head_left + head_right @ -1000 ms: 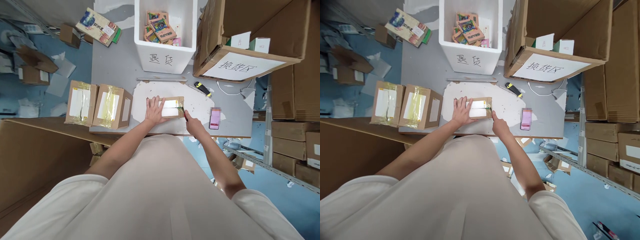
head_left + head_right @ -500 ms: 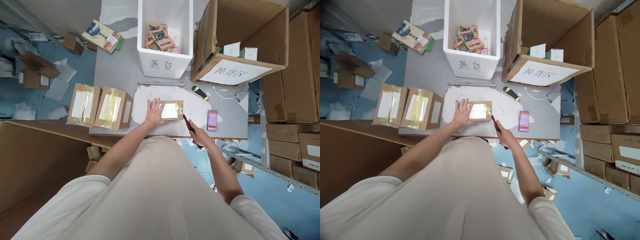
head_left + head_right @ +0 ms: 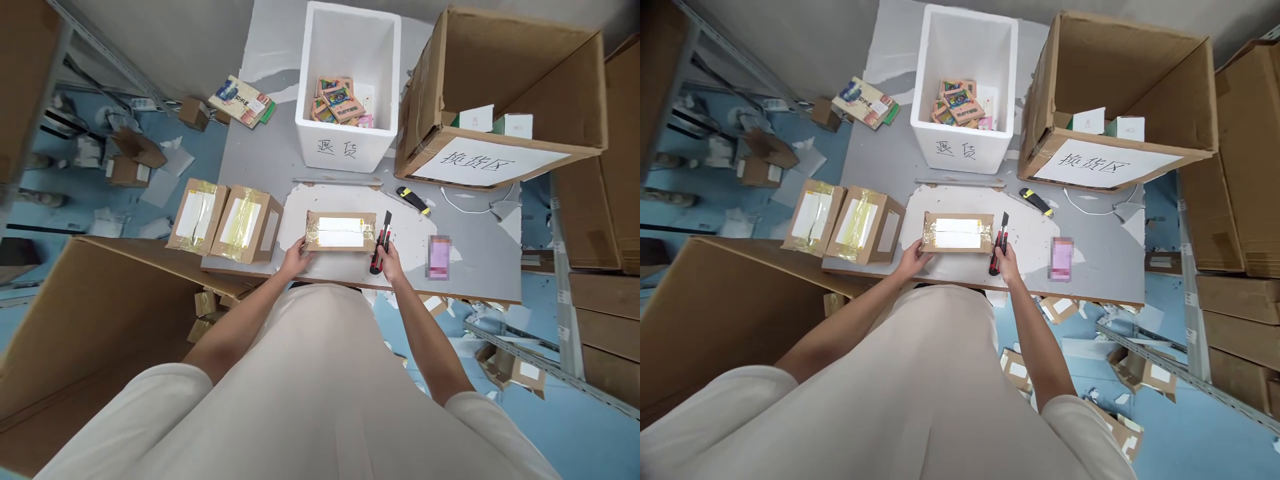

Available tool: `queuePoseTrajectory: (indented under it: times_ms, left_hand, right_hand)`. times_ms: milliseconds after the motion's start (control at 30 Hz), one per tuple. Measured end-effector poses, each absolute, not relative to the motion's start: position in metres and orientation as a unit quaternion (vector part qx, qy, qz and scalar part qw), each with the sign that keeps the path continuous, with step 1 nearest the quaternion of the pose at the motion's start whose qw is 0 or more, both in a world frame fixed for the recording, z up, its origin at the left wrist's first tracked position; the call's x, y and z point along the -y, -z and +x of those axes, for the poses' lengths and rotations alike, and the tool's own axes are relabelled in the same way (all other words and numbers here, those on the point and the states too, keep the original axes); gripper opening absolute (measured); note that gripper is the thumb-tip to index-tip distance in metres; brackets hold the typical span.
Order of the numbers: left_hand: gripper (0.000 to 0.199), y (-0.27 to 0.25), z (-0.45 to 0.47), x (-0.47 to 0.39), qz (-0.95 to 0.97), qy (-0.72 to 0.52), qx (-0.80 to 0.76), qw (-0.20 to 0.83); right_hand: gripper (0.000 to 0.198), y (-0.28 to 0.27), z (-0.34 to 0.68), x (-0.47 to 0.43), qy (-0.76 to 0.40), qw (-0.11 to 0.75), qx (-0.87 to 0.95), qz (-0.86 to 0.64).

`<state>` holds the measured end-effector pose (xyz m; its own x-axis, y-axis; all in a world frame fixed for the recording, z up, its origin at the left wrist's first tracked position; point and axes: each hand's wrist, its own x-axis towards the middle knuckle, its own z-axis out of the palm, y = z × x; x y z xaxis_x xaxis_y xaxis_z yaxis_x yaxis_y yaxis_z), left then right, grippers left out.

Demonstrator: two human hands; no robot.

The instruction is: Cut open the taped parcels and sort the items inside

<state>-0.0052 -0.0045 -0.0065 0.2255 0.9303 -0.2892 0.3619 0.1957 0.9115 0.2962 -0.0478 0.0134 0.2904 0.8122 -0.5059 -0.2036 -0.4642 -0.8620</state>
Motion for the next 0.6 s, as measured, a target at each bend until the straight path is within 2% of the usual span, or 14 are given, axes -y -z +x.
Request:
queuePoseTrajectory:
  times_ms: [67,167,300,467,600]
  left_hand:
    - [0.071,0.004,-0.001,0.004,0.558,-0.284,-0.571,0.531]
    - [0.049,-0.011,0.008,-0.006,0.587,-0.262,-0.613,0.459]
    - [0.049,-0.021,0.020,-0.022,0.606,-0.209,-0.664,0.384]
    - [0.050,-0.012,0.023,-0.029,0.605,-0.161,-0.665,0.408]
    - [0.046,0.000,0.012,-0.021,0.592,-0.185,-0.645,0.447]
  right_hand:
    - [0.048,-0.019,0.301,0.049,-0.548,0.476,0.242,-0.644]
    - [0.045,-0.026,0.309,0.048,-0.559,0.490,0.253,-0.619]
    - [0.043,-0.020,0.315,0.041,-0.549,0.463,0.292,-0.632]
    - [0.042,-0.007,0.312,0.035,-0.523,0.453,0.298,-0.658]
    - [0.044,-0.008,0.314,0.046,-0.547,0.455,0.279,-0.645]
